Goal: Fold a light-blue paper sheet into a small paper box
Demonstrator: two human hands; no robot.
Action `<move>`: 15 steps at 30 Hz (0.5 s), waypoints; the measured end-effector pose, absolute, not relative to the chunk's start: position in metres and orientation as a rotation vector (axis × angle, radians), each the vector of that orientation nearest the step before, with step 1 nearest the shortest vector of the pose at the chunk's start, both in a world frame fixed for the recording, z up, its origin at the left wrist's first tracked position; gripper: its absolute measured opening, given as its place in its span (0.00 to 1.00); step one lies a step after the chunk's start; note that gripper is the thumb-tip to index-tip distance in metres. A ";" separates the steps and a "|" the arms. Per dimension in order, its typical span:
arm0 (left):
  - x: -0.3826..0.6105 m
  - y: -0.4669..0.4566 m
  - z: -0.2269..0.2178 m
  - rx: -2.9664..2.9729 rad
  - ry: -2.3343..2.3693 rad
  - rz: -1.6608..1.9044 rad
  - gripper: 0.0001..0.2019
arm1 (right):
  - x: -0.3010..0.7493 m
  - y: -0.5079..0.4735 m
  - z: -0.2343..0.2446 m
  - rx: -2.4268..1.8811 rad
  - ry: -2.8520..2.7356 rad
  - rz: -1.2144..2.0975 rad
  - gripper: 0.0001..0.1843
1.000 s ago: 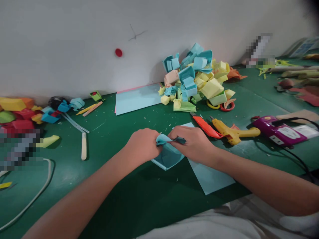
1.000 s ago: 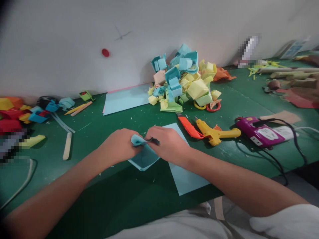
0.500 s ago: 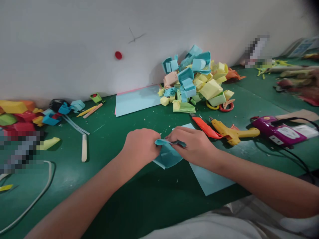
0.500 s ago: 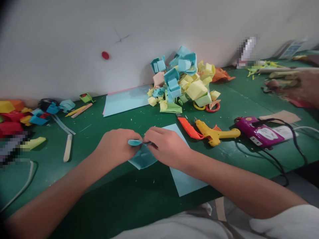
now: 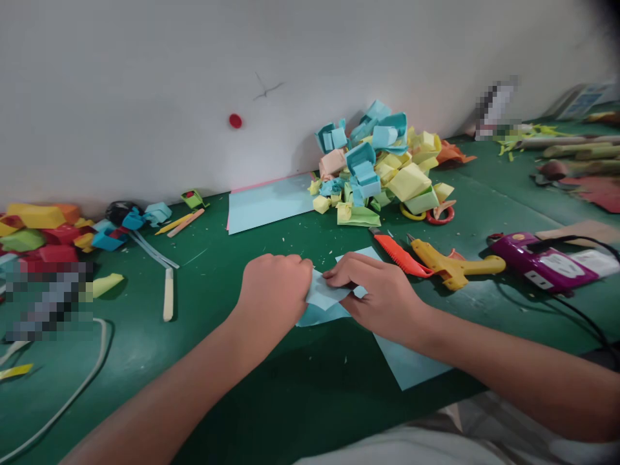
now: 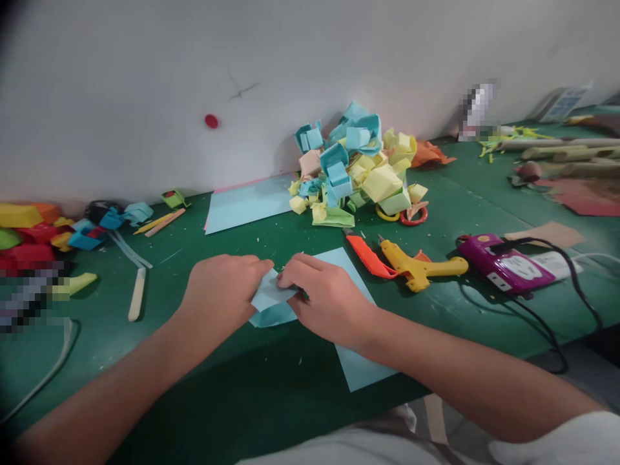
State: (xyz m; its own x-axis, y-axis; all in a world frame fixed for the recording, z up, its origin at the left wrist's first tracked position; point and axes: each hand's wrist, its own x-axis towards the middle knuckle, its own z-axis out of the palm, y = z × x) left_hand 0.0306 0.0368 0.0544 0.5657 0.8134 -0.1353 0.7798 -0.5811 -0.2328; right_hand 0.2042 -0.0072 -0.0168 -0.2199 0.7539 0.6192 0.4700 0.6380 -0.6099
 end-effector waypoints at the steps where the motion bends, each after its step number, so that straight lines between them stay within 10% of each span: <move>1: 0.031 0.035 0.055 -2.637 -1.346 0.339 0.07 | 0.204 -0.007 -0.016 -0.983 -1.864 0.368 0.14; 15: 0.000 0.032 0.084 -2.783 -1.671 0.081 0.26 | 0.216 0.004 -0.008 -1.134 -1.816 0.448 0.06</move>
